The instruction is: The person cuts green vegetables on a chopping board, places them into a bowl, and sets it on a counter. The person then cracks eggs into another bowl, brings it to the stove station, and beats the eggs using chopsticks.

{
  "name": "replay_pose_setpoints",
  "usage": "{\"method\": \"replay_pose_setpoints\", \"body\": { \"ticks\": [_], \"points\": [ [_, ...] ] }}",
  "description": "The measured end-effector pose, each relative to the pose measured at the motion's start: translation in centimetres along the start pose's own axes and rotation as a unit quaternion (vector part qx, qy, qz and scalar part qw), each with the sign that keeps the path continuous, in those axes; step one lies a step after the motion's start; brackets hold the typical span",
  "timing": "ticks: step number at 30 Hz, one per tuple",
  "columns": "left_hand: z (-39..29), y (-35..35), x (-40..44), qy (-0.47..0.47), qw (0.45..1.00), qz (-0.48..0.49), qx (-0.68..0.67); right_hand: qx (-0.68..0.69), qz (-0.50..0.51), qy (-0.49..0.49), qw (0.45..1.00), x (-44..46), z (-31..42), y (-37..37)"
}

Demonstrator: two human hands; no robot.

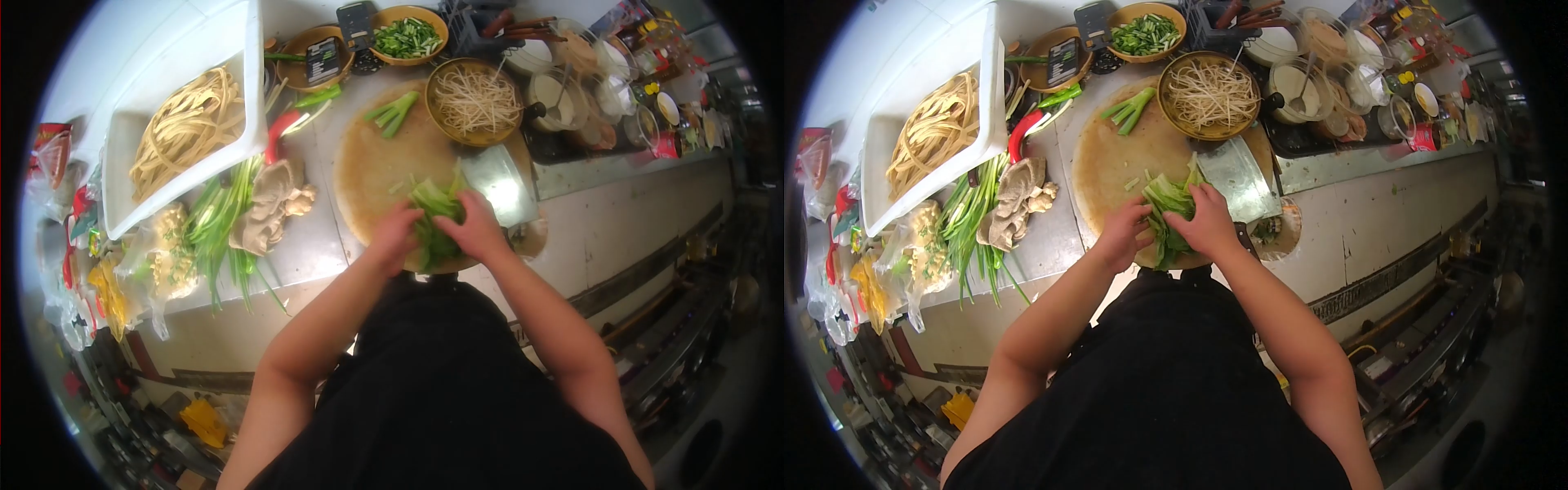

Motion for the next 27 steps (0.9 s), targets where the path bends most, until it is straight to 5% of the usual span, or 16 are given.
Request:
{"method": "replay_pose_setpoints", "body": {
  "ticks": [3,5,10,12,16,18,19,21,25,27],
  "points": [
    [0.8,0.6,-0.2,0.045,0.991,-0.070,0.104,-0.049,-0.002,-0.005,0.999,0.8,1.3,1.2],
    [2.3,-0.3,1.1,0.068,0.995,-0.057,0.047,-0.155,0.047,0.013,0.987,1.0,2.4,1.8],
    [3.3,-1.9,2.4,0.073,0.996,-0.023,-0.049,-0.057,0.016,-0.079,0.995,0.4,2.5,5.3],
    [2.1,-1.9,1.4,0.089,0.994,0.036,0.049,-0.031,-0.022,-0.080,0.996,0.4,1.9,5.4],
    [-0.4,-2.3,1.0,0.058,0.974,0.023,0.216,0.193,0.000,0.120,0.974,-1.1,2.5,0.8],
    [-1.2,-2.0,1.8,0.228,0.834,-0.154,0.479,0.265,-0.010,0.184,0.947,-2.3,2.1,-1.9],
    [-1.3,-2.1,2.7,0.229,0.834,-0.151,0.480,0.372,-0.021,0.218,0.902,-3.1,0.8,-3.0],
    [-1.3,-2.2,4.7,0.467,0.496,-0.284,0.675,0.515,-0.053,0.236,0.822,-4.9,-1.5,-5.7],
    [-1.2,-4.4,6.6,0.538,0.459,-0.181,0.683,0.587,-0.133,0.236,0.763,-8.3,-6.4,-11.9],
    [-0.4,-5.1,6.1,0.491,0.560,-0.063,0.665,0.589,-0.189,0.236,0.749,-9.7,-8.8,-13.7]
  ]
}}
Point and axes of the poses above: each hand's wrist, its own x-axis towards the middle knuckle, its own y-axis out of the palm, z = x × y, the point moved 1 cm from there along x, towards the middle knuckle, and after that the axes turned 2 degrees about -x, right-handed, at the moved point
